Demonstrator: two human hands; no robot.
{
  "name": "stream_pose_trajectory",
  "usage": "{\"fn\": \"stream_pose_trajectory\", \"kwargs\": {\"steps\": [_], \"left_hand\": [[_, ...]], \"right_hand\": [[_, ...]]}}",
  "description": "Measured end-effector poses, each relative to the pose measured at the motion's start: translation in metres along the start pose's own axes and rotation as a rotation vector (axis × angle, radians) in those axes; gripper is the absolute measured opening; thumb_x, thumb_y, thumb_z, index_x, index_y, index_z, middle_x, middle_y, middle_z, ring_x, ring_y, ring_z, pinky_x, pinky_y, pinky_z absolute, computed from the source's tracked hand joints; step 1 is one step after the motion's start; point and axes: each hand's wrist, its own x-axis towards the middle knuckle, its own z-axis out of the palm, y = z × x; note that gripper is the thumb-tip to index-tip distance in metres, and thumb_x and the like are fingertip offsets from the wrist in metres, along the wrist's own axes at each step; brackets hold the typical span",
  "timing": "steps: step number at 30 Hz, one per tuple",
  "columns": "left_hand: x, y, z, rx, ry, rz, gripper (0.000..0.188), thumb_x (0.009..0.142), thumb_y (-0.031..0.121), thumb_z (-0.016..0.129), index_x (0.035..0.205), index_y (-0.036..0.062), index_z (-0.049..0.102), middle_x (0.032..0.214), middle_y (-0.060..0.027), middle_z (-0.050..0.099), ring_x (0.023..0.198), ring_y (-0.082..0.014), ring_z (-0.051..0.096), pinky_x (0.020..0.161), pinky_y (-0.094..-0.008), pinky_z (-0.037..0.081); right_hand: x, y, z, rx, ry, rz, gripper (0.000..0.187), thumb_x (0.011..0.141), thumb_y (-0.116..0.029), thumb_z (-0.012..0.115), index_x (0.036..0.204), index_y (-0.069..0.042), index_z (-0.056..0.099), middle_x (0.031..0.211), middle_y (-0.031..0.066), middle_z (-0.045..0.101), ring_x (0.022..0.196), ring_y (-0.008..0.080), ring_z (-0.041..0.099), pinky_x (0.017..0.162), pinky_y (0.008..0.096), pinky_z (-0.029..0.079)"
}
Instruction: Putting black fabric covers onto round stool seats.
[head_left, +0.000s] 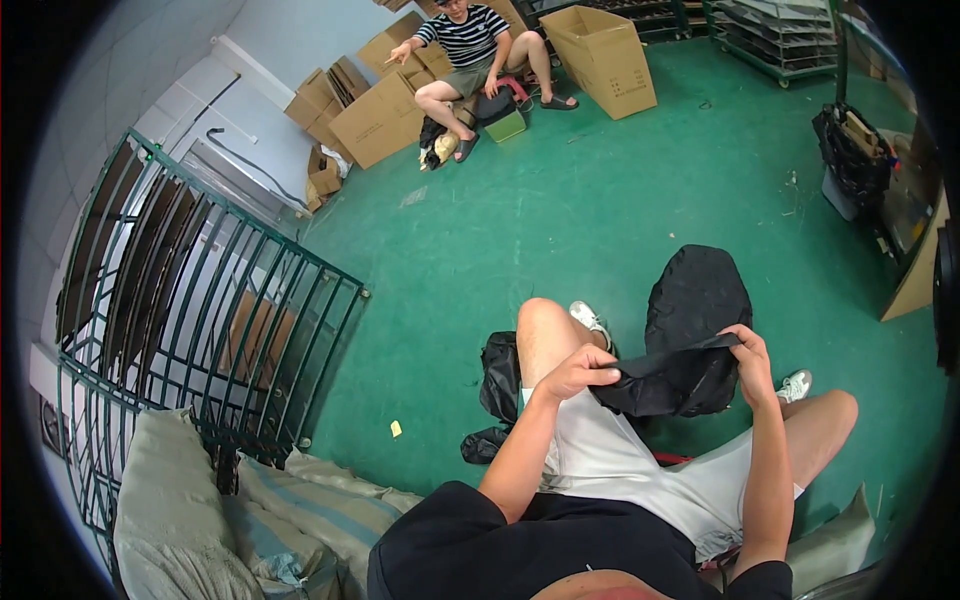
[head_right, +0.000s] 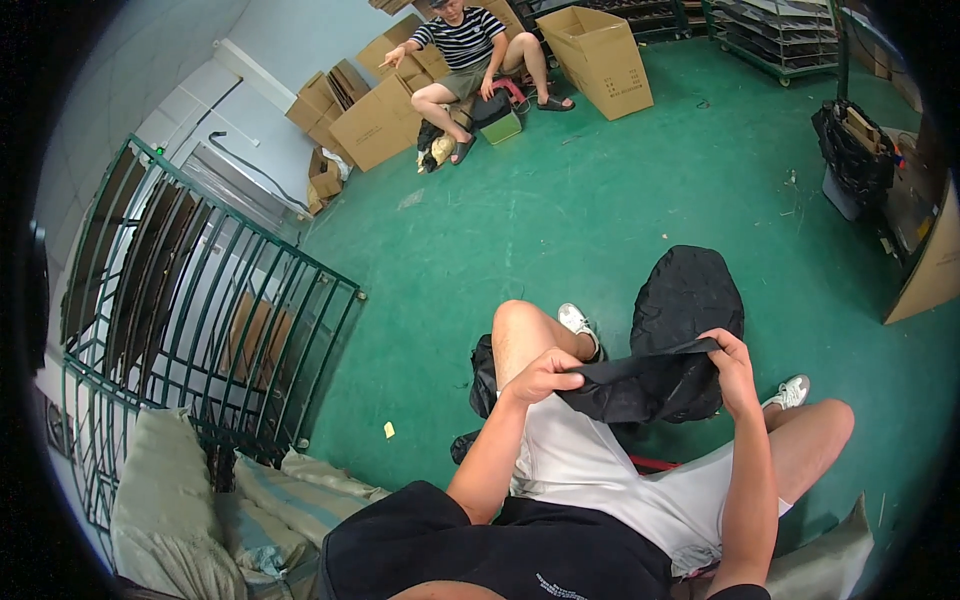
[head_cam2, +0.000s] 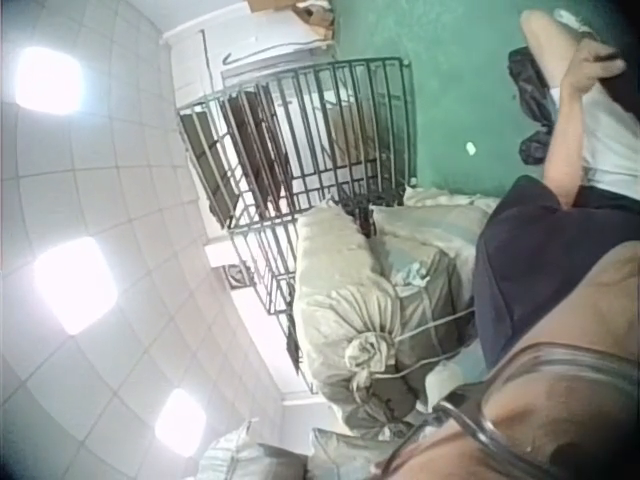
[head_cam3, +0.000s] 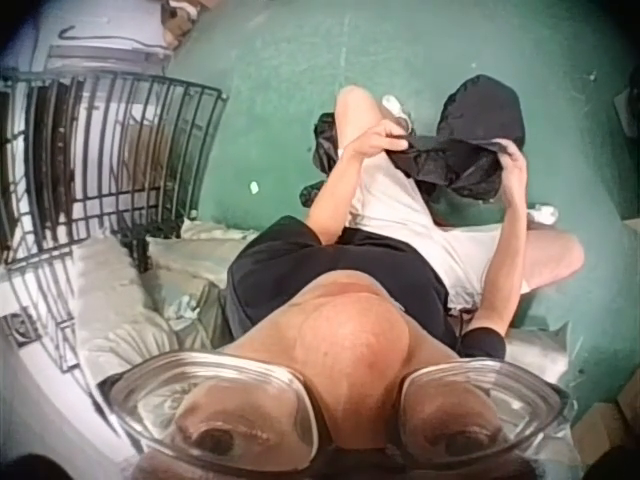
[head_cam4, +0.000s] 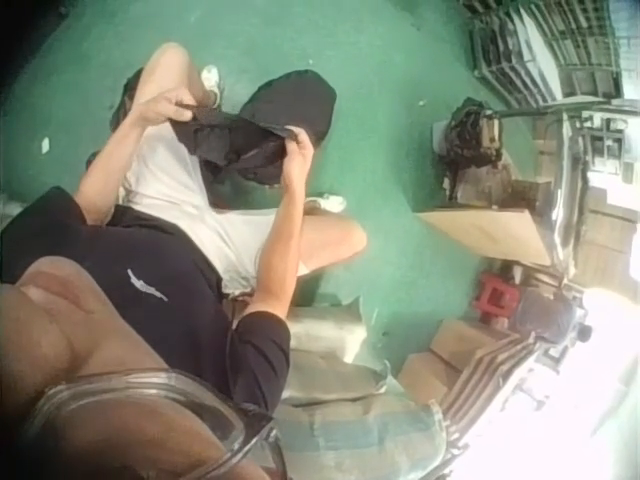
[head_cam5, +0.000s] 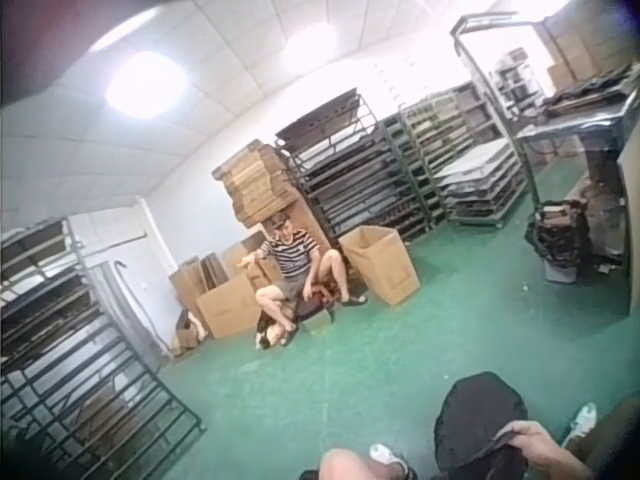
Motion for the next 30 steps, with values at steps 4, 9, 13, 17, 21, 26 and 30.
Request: {"fn": "stream_pose_trajectory", "kwargs": {"steps": [4,9,13,17,21,26,30], "left_hand": [[-0.008,-0.003,-0.003,-0.325,-0.015,0.138,0.034,0.094,0.03,0.058,0.095,-0.0018,0.068,0.095,-0.0073,0.07,0.085,-0.0148,0.064,0.079,-0.0279,0.049],[-0.003,-0.002,0.002,-0.469,0.129,0.21,0.028,0.088,0.026,0.066,0.1,0.0003,0.067,0.101,-0.0084,0.069,0.092,-0.0172,0.065,0.084,-0.0301,0.049],[0.005,-0.006,0.01,-0.426,0.029,0.186,0.023,0.082,0.007,0.067,0.103,-0.0005,0.065,0.102,-0.0081,0.068,0.094,-0.017,0.064,0.085,-0.0292,0.049],[0.007,-0.017,0.016,-0.531,0.11,0.146,0.036,0.074,-0.001,0.059,0.109,-0.0026,0.063,0.109,-0.0121,0.065,0.103,-0.0217,0.062,0.092,-0.0336,0.048],[0.009,-0.027,0.008,-0.551,0.071,0.128,0.043,0.071,-0.003,0.056,0.113,-0.0035,0.06,0.11,-0.0124,0.065,0.101,-0.0229,0.063,0.092,-0.0346,0.05],[0.006,-0.033,0.021,-0.789,-0.002,0.025,0.05,0.063,-0.002,0.052,0.112,-0.012,0.058,0.109,-0.0218,0.065,0.103,-0.0324,0.063,0.093,-0.0401,0.05],[0.01,-0.04,0.045,-0.965,-0.341,0.102,0.067,0.056,-0.003,0.056,0.121,-0.0194,0.048,0.119,-0.0265,0.06,0.108,-0.034,0.062,0.098,-0.0401,0.046]], "right_hand": [[-0.002,-0.001,-0.017,0.307,-0.275,0.163,0.012,0.088,-0.001,0.051,0.093,0.001,0.061,0.09,0.0034,0.064,0.083,0.0108,0.06,0.078,0.0246,0.046],[-0.013,-0.002,-0.027,0.626,-0.501,0.219,0.033,0.088,-0.015,0.06,0.109,0.011,0.06,0.108,0.0192,0.067,0.099,0.0272,0.066,0.088,0.0375,0.052],[-0.015,0.008,-0.037,0.773,-0.569,0.225,0.04,0.088,-0.018,0.061,0.113,0.012,0.058,0.111,0.0214,0.065,0.102,0.0303,0.065,0.091,0.0422,0.051],[-0.022,0.009,-0.029,0.797,-0.613,0.321,0.044,0.093,-0.02,0.052,0.124,0.011,0.051,0.124,0.0218,0.059,0.113,0.0328,0.059,0.097,0.0467,0.047],[-0.028,0.01,-0.016,0.921,-0.463,0.314,0.047,0.1,-0.026,0.039,0.13,0.009,0.046,0.131,0.0206,0.054,0.121,0.0335,0.053,0.104,0.0458,0.041],[-0.024,0.008,-0.022,0.894,-0.401,0.245,0.046,0.101,-0.028,0.036,0.127,0.008,0.049,0.128,0.0203,0.056,0.118,0.0323,0.055,0.104,0.0447,0.041],[-0.012,0.019,-0.026,0.88,-0.322,0.207,0.038,0.1,-0.026,0.042,0.116,0.005,0.057,0.117,0.0177,0.063,0.104,0.0292,0.063,0.095,0.043,0.049]]}}
